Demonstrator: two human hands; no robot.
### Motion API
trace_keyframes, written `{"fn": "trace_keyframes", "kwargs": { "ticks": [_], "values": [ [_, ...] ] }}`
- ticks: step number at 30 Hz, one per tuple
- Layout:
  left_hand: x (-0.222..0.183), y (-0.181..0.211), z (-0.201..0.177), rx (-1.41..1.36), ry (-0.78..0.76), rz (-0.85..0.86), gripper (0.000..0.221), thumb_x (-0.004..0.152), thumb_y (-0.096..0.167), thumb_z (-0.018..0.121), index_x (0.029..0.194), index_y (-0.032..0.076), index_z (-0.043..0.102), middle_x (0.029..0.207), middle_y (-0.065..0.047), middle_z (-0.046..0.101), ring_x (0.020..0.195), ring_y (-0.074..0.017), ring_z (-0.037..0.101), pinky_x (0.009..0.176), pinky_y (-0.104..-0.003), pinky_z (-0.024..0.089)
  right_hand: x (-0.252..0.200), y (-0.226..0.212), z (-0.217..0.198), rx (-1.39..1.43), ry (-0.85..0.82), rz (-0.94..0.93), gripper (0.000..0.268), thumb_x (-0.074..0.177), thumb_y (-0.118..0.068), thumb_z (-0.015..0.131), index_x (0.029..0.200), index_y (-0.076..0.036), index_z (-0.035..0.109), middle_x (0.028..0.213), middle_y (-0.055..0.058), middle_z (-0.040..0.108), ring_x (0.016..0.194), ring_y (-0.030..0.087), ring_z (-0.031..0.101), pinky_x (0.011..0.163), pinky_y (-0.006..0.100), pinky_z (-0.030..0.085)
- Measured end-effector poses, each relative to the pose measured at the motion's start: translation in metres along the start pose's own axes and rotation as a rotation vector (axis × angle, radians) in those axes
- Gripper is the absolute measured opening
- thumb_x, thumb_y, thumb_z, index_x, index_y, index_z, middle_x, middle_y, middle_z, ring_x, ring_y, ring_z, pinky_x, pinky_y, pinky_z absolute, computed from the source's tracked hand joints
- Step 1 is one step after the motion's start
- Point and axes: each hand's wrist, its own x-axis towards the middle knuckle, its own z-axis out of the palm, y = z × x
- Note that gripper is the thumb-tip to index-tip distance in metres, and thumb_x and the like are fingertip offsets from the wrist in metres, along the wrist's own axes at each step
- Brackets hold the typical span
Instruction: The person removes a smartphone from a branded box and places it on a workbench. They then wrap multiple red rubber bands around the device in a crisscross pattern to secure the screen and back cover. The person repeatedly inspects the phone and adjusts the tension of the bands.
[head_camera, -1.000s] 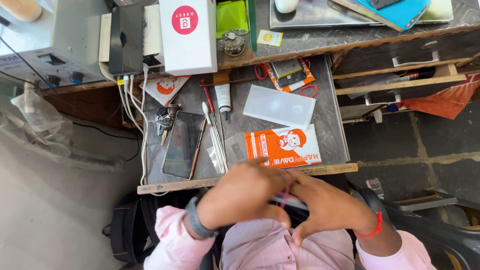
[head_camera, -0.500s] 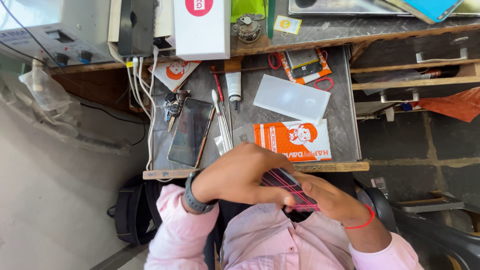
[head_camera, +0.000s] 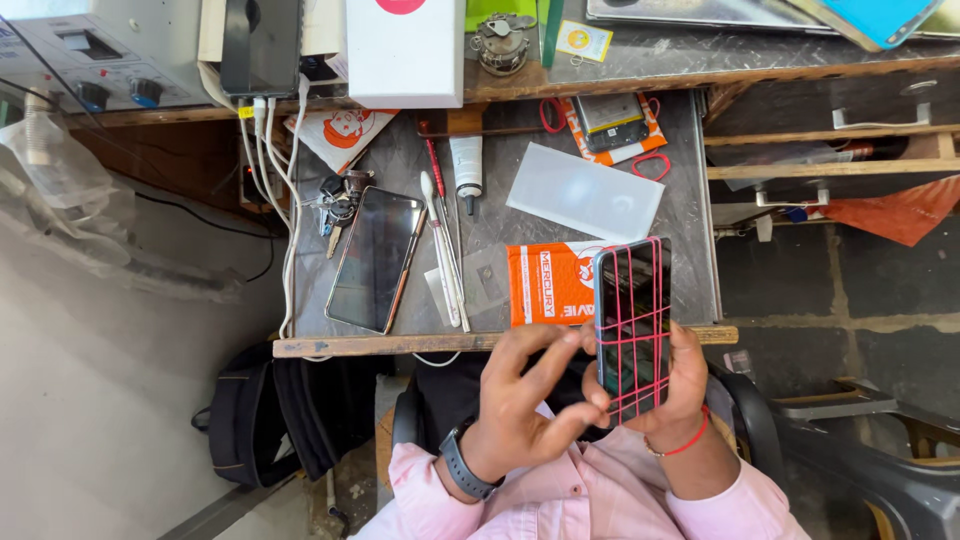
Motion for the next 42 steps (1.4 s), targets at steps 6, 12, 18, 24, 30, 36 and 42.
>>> {"fn": "trace_keyframes", "kwargs": {
  "ticks": [6,12,18,24,30,36,42],
  "values": [
    [0.003,0.001,0.001,0.051,-0.055,0.047,0.058,0.090,0.042,0.079,0.132,0.004,0.067,0.131,-0.018,0.063,0.118,-0.0356,0.066,0.102,-0.044,0.052,-0.002,0.004,-0.006,-0.047,0.040,-0.049,0.071,0.109,-0.049,0.041,0.147,0.011,0.044,0.129,0.030,0.057,0.094,0.043,0.068,0.071,0.050,0.061],
    [0.005,-0.001,0.001,0.012,-0.014,0.015,0.059,0.090,0.044,0.078,0.128,0.000,0.066,0.132,-0.020,0.061,0.117,-0.0372,0.065,0.103,-0.047,0.052,-0.003,0.003,-0.011,-0.109,0.027,-0.043,0.070,0.109,-0.048,0.043,0.148,0.011,0.045,0.131,0.031,0.059,0.102,0.044,0.067,0.078,0.050,0.061],
    [0.020,0.007,-0.007,0.102,-0.118,0.063,0.055,0.087,0.040,0.080,0.126,0.003,0.069,0.134,-0.019,0.061,0.124,-0.0413,0.060,0.109,-0.049,0.050,-0.013,-0.006,-0.006,-0.189,0.128,-0.131,0.068,0.102,-0.045,0.049,0.149,0.004,0.042,0.142,0.028,0.050,0.118,0.047,0.061,0.096,0.067,0.051],
    [0.058,-0.002,-0.016,0.300,-0.234,0.034,0.033,0.088,0.028,0.078,0.112,0.007,0.072,0.115,-0.012,0.069,0.109,-0.0346,0.064,0.095,-0.046,0.052,-0.029,-0.029,0.015,-0.250,0.076,-0.221,0.098,0.093,-0.076,0.054,0.154,0.000,0.044,0.143,0.026,0.052,0.122,0.040,0.057,0.103,0.062,0.047],
    [0.133,-0.047,0.038,0.540,-0.462,0.091,0.015,0.085,0.022,0.074,0.088,0.007,0.071,0.081,-0.011,0.068,0.082,-0.0343,0.066,0.072,-0.048,0.052,-0.041,-0.045,0.010,-0.269,0.129,-0.297,0.090,0.093,-0.079,0.055,0.145,-0.006,0.053,0.125,0.020,0.057,0.108,0.034,0.060,0.097,0.057,0.052],
    [0.181,-0.104,0.116,0.754,-0.463,0.160,0.006,0.083,0.007,0.063,0.083,0.007,0.070,0.090,-0.015,0.069,0.085,-0.0331,0.071,0.068,-0.044,0.057,-0.040,-0.047,0.017,-0.223,0.081,-0.308,0.087,0.097,-0.080,0.045,0.143,-0.006,0.055,0.117,0.023,0.060,0.096,0.035,0.063,0.084,0.054,0.056],
    [0.183,-0.124,0.114,0.865,-0.456,0.116,0.010,0.081,0.006,0.064,0.086,0.006,0.073,0.092,-0.017,0.069,0.086,-0.0359,0.071,0.067,-0.046,0.057,-0.054,-0.057,0.015,-0.284,0.122,-0.339,0.091,0.093,-0.082,0.047,0.140,-0.005,0.055,0.117,0.022,0.060,0.097,0.034,0.062,0.083,0.053,0.055]
  ]
}}
